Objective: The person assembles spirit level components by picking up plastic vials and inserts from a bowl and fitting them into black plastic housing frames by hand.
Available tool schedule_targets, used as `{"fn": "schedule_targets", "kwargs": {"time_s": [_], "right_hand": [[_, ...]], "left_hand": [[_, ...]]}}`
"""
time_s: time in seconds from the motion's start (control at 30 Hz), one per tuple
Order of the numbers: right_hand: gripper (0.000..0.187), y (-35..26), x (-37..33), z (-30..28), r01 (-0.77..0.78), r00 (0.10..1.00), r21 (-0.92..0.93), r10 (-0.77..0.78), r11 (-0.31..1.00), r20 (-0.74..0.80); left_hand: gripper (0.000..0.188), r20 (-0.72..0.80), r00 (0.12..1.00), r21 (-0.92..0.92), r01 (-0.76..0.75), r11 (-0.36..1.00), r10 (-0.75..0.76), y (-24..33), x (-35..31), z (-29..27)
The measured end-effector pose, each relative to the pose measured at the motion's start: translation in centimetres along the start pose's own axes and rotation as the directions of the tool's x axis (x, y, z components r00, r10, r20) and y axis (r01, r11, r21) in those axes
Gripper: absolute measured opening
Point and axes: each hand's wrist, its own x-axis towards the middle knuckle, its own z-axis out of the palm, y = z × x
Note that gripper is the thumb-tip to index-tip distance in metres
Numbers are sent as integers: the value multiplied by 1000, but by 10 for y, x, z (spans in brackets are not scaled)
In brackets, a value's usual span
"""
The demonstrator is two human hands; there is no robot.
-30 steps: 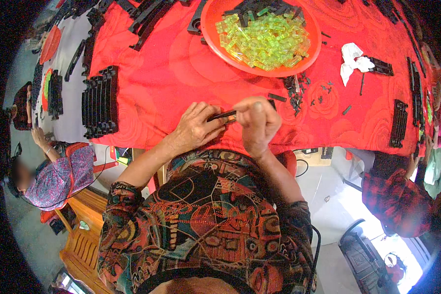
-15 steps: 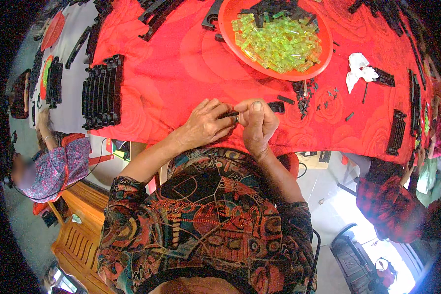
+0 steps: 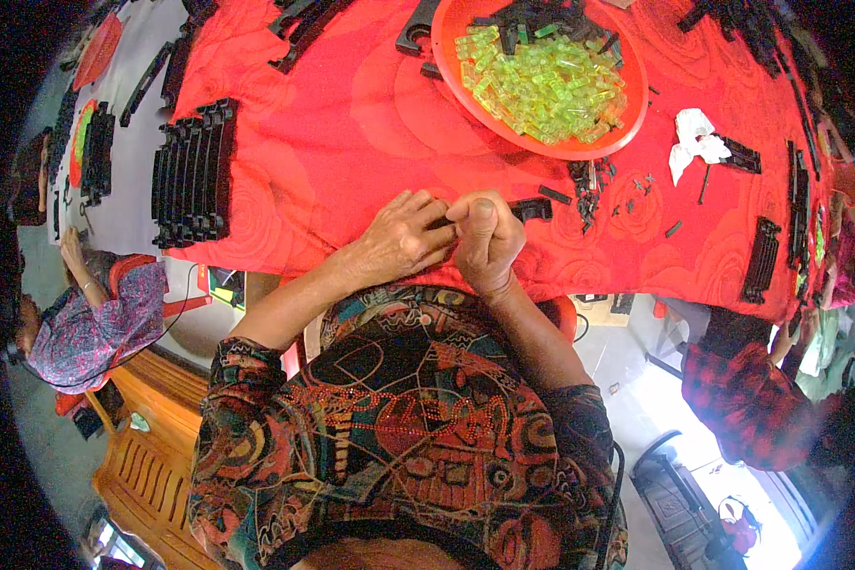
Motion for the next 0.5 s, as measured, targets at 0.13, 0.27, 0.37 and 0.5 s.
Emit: {"fn": "schedule_targets", "kwargs": {"time_s": [0.13,0.27,0.37,0.5], "right_hand": [[35,4,0,2,137,991,-83,-136,987,11],[34,8,-1,2,146,989,-103,-146,984,6],[32,11,0,4,169,985,-65,-170,983,-14],[36,13,1,7,154,988,-51,-155,987,-18]], "left_hand": [[22,16,1000,-21,-9,1000,10,-2,-2,2],[22,10,1000,-17,4,1000,-4,-2,-2,4],[23,44,999,-40,18,999,-17,-4,-1,3],[24,47,999,-50,18,999,-16,-4,1,0]]}}
